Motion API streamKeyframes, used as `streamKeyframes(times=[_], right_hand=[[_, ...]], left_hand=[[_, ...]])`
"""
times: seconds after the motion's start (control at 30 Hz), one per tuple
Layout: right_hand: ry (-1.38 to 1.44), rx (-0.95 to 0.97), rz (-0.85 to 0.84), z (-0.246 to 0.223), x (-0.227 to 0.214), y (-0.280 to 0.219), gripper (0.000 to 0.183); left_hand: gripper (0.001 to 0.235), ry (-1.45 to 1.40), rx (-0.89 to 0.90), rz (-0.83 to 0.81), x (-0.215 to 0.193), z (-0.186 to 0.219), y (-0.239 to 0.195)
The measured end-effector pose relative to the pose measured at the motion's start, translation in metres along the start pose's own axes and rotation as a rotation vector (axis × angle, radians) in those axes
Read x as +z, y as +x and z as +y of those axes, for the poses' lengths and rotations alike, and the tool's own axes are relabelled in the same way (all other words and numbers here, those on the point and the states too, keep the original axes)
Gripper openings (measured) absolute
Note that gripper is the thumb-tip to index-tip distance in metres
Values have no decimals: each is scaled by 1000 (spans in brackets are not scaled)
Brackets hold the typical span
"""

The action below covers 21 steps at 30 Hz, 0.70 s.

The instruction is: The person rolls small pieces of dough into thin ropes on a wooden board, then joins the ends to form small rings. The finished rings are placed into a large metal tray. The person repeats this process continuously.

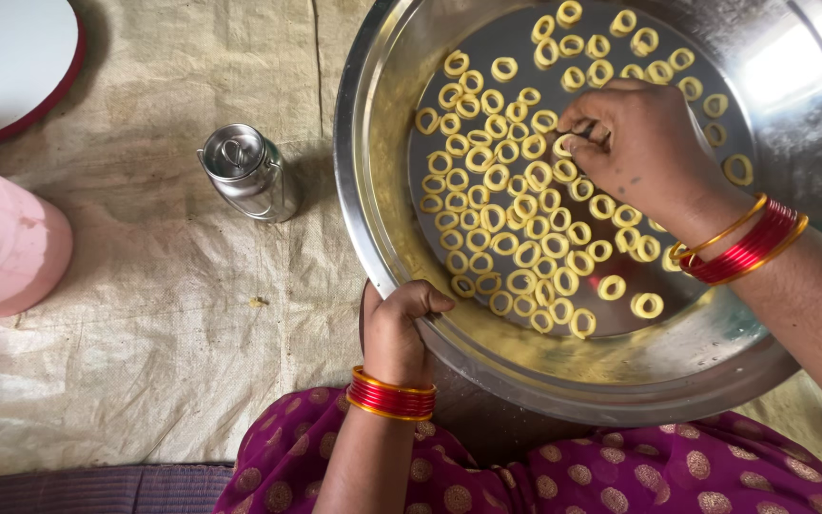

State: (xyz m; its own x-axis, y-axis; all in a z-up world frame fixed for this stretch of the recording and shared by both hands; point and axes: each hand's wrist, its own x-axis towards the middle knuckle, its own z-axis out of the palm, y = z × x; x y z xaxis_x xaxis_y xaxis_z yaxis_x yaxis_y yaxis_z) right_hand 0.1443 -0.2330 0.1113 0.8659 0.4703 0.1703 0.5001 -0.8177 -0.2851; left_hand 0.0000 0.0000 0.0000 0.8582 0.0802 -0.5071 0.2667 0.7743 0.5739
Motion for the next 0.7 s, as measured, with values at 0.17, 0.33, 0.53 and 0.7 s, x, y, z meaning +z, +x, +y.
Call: streamKeyframes(times=[0.17,0.33,0.53,0.7], right_hand=[[-79,-51,85,-28,-14,1,14],[-216,-120,249,-87,-59,-53,12],[-107,-292,332,-145,8,-233,19],[37,-153,294,-111,140,-235,22]], left_hand=[[32,3,-6,20,0,-4,-1],[25,21,-11,69,2,-4,1],[12,59,183,-93,-5,-34,8],[11,9,167,-124,-5,-36,10]])
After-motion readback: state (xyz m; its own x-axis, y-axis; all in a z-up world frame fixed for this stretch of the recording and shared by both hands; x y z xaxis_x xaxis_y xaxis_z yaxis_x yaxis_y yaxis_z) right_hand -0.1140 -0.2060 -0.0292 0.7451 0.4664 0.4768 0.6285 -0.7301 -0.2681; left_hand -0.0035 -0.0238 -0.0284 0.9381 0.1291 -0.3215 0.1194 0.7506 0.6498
